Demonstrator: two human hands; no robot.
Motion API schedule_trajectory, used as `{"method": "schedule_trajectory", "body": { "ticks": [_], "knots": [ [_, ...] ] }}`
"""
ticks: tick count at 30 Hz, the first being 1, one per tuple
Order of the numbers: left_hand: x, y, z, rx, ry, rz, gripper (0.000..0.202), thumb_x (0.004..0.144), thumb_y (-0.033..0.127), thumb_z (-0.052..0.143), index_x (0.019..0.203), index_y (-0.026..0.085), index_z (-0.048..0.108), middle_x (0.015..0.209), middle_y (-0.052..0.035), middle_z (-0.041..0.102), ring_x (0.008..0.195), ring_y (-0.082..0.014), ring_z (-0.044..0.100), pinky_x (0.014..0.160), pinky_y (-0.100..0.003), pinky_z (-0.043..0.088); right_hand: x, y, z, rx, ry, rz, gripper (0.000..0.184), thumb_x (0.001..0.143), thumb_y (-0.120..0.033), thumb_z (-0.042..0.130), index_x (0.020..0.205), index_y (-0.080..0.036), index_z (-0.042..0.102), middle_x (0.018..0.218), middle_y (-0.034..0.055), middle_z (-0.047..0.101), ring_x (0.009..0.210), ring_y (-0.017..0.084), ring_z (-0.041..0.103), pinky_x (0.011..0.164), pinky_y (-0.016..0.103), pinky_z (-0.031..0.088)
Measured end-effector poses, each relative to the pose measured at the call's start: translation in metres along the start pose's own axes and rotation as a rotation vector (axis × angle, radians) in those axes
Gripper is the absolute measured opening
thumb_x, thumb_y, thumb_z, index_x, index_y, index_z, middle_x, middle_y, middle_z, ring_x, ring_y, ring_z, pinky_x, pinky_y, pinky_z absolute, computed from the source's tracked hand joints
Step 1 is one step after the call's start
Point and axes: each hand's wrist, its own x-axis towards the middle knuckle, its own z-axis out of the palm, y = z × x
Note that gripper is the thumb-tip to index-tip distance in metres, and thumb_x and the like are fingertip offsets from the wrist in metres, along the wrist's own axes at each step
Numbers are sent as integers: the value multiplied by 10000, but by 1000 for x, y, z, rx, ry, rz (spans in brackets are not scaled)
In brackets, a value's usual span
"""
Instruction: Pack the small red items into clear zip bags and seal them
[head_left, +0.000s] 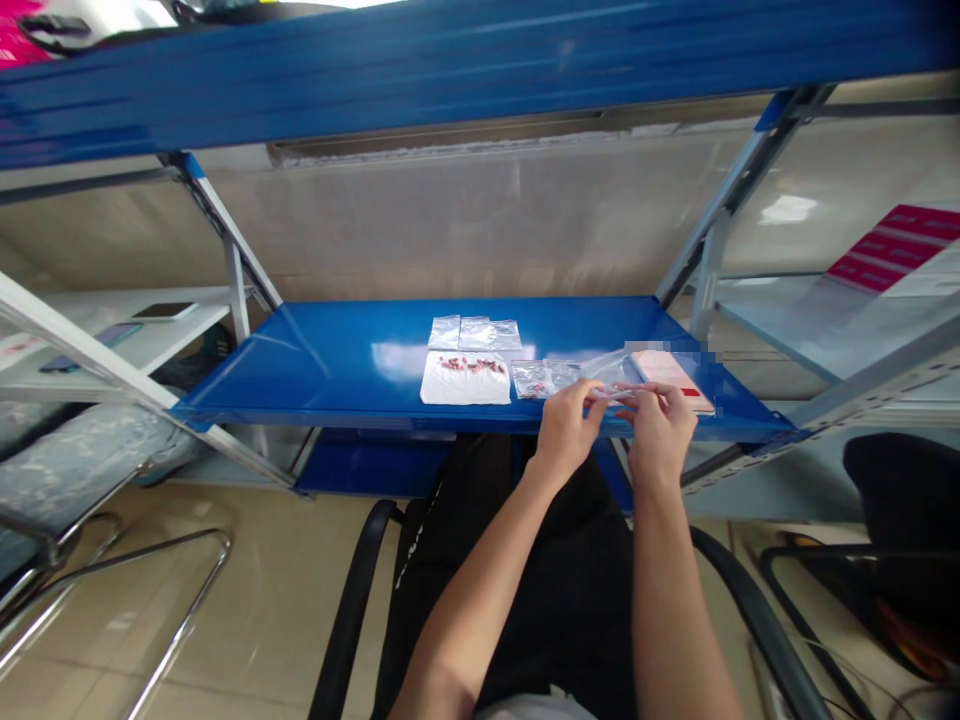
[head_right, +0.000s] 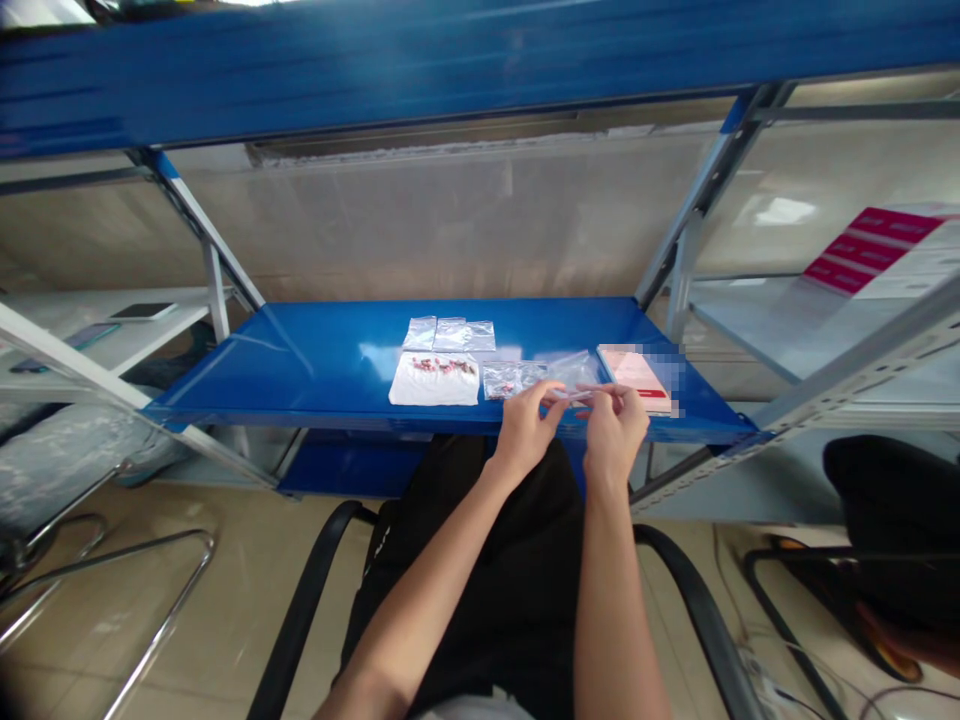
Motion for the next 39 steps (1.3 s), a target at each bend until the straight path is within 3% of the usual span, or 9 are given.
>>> {"method": "schedule_trajectory", "body": {
  "ticks": [5, 9, 14, 20, 23, 28, 32, 35, 39],
  "knots": [
    [-16, -7, -13, -159, 163, -178, 173, 970, 349, 660, 1039, 200, 607, 967, -70, 760, 848, -186, 742, 772, -277, 570, -9, -10, 14, 391, -108, 215, 198, 701, -291, 672, 826, -249, 524, 816, 29, 783, 700, 211, 759, 605, 294, 612],
    [-25, -7, -26, -43, 122, -221, 58, 959, 201, 601, 973, 180, 653, 960, -91, 768, 874, -200, 750, 852, -311, 577, -11, -12, 18, 483, -139, 328, 195, 670, -261, 686, 810, -236, 553, 841, 49, 800, 764, 225, 786, 633, 288, 624],
    [-29, -2, -42, 47, 66, -350, 210, 937, 221, 618, 1117, 167, 711, 909, -109, 784, 919, -261, 761, 958, -402, 564, -13, -12, 25, 557, -254, 391, 201, 705, -298, 731, 797, -249, 559, 763, 1, 755, 748, 214, 761, 657, 327, 637],
    [-30, 1, -84, -708, 82, -590, 606, 1001, 628, 449, 1237, 123, 685, 1019, -154, 770, 815, -221, 766, 725, -304, 591, -25, -22, 40, 517, -448, 356, 267, 726, -343, 797, 854, -249, 584, 660, -63, 609, 551, 128, 599, 553, 268, 580],
    [-32, 4, -102, -762, 92, -563, 611, 909, 683, 596, 1116, 126, 736, 935, -125, 759, 775, -191, 743, 664, -248, 546, -33, -24, 47, 352, -454, 276, 310, 748, -390, 794, 954, -254, 606, 684, -56, 629, 550, 126, 592, 471, 223, 507],
    [-38, 4, -123, -448, 109, -496, 319, 877, 461, 693, 931, 166, 802, 837, -62, 748, 751, -155, 694, 608, -213, 465, -39, -24, 54, 178, -463, 138, 350, 801, -466, 763, 1031, -242, 622, 694, -34, 674, 551, 141, 610, 438, 220, 479],
    [-41, 6, -137, -395, 119, -442, 279, 868, 420, 712, 893, 164, 819, 742, -37, 716, 696, -141, 637, 601, -229, 440, -40, -30, 52, 180, -495, 238, 434, 814, -565, 767, 1079, -237, 664, 855, 28, 750, 684, 185, 718, 488, 242, 547],
    [-40, 11, -139, -483, 236, -374, 324, 840, 426, 760, 1032, 167, 792, 735, -22, 724, 660, -132, 641, 614, -238, 449, -42, -43, 48, 149, -555, 289, 476, 834, -611, 752, 1148, -261, 678, 1048, 65, 772, 879, 236, 771, 589, 287, 613],
    [-38, 22, -131, -531, 251, -369, 295, 802, 385, 798, 1015, 195, 727, 783, -34, 776, 705, -169, 722, 618, -235, 476, -51, -61, 50, 29, -601, 73, 380, 843, -560, 774, 1054, -246, 736, 1033, 61, 767, 945, 236, 744, 669, 288, 602]
  ]
}}
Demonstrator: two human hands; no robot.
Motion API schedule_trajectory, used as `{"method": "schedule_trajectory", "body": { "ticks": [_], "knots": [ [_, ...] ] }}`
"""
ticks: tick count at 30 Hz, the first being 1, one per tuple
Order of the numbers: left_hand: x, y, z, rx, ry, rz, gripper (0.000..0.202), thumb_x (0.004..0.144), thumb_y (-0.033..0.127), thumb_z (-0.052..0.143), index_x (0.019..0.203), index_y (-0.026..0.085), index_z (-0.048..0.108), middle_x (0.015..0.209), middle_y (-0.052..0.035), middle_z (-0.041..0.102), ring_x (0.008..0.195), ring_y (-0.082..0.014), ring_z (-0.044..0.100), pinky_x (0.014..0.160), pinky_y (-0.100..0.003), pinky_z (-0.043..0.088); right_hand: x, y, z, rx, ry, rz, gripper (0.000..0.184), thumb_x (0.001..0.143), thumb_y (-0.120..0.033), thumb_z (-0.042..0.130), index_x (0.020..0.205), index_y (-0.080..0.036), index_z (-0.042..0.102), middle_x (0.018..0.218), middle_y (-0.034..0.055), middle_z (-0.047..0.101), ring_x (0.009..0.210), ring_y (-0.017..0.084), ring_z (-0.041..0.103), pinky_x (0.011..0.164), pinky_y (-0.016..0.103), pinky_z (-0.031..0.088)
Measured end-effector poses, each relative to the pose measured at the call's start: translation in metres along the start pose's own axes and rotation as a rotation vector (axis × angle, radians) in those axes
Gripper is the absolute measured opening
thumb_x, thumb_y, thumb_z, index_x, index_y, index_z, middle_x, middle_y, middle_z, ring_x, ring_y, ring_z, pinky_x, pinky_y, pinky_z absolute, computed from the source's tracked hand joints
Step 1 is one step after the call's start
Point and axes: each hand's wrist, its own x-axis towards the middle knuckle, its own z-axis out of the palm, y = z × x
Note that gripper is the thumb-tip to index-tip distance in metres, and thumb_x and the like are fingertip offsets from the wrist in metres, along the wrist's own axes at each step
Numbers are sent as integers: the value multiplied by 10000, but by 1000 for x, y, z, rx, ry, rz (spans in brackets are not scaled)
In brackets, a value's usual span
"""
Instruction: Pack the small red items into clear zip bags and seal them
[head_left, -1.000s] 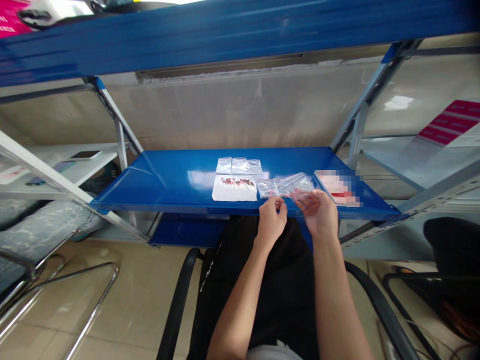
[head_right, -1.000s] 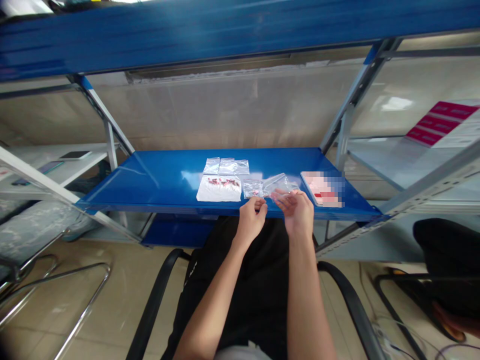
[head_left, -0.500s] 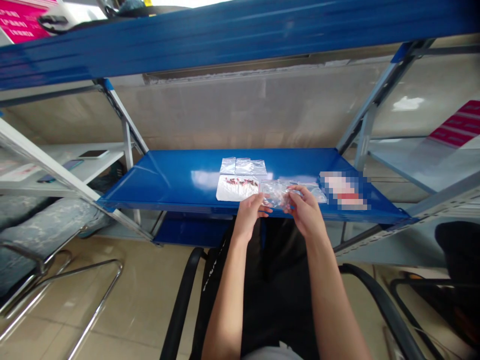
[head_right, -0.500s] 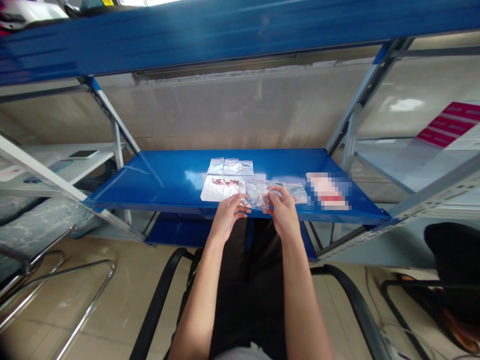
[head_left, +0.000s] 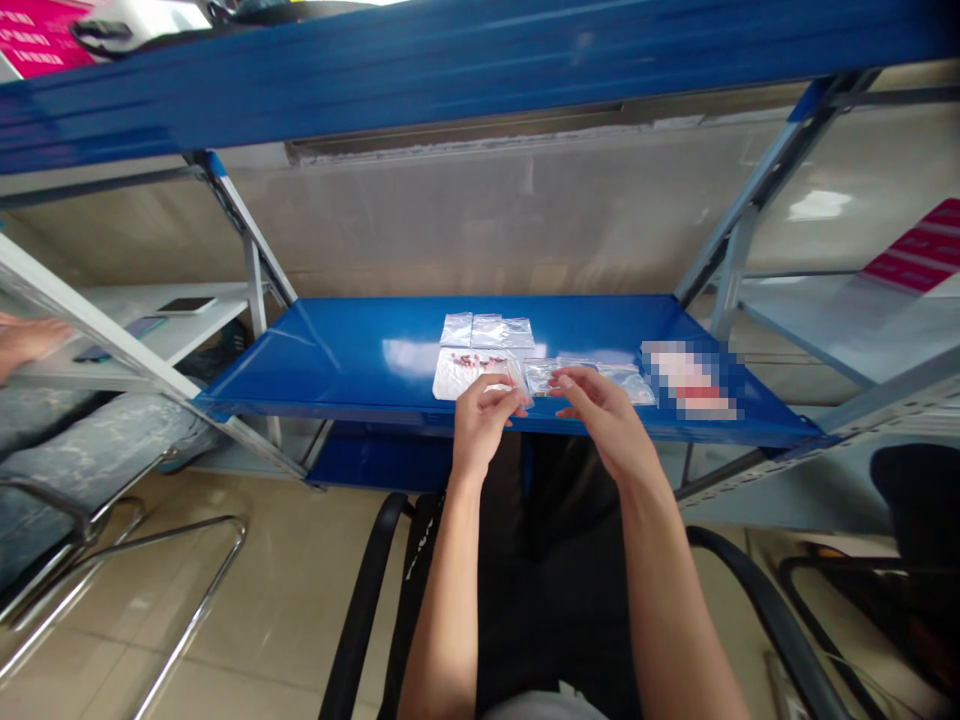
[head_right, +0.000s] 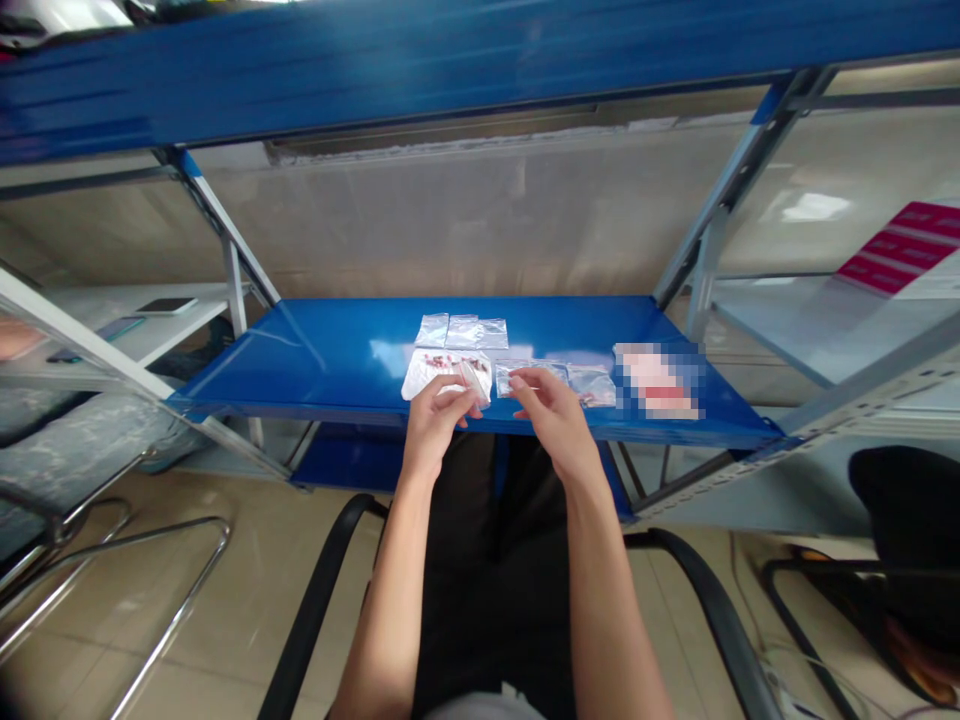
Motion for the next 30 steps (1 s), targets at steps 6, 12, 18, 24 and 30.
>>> {"method": "schedule_trajectory", "body": {
  "ticks": [6, 12, 18, 24, 30],
  "knots": [
    [-2, -6, 11, 19, -65, 42, 197, 814, 366, 776, 864, 176, 758, 827, -50, 779, 850, -216, 752, 799, -299, 566, -5, -5, 18, -108, -41, -180, 286, 829, -493, 807, 942, -234, 768, 919, 58, 785, 870, 252, 737, 775, 356, 597],
    [2, -13, 5, 72, -40, 56, 205, 782, 362, 810, 826, 168, 758, 790, -32, 750, 805, -199, 720, 786, -288, 557, -6, -7, 20, -285, -89, -195, 265, 880, -485, 741, 963, -243, 812, 966, 61, 816, 908, 287, 758, 801, 385, 591],
    [1, -9, 2, 119, -153, 60, 196, 803, 355, 807, 790, 170, 745, 757, -34, 746, 766, -190, 720, 771, -279, 543, -5, -8, 13, -345, -150, -212, 287, 936, -471, 658, 890, -224, 798, 870, 41, 793, 826, 252, 719, 720, 327, 536],
    [3, -10, -6, 135, -235, 31, 207, 819, 361, 802, 824, 165, 735, 784, -40, 738, 764, -179, 704, 756, -270, 527, -3, -4, 4, -354, -221, -217, 316, 971, -440, 601, 832, -204, 757, 803, 39, 754, 759, 231, 664, 671, 314, 463],
    [0, -7, -2, 277, -129, 138, 178, 905, 344, 713, 844, 177, 702, 772, -19, 701, 737, -142, 645, 704, -235, 476, -5, -9, 13, -586, -122, -331, 255, 975, -323, 563, 855, -190, 744, 786, 49, 750, 736, 224, 667, 698, 328, 421]
  ]
}}
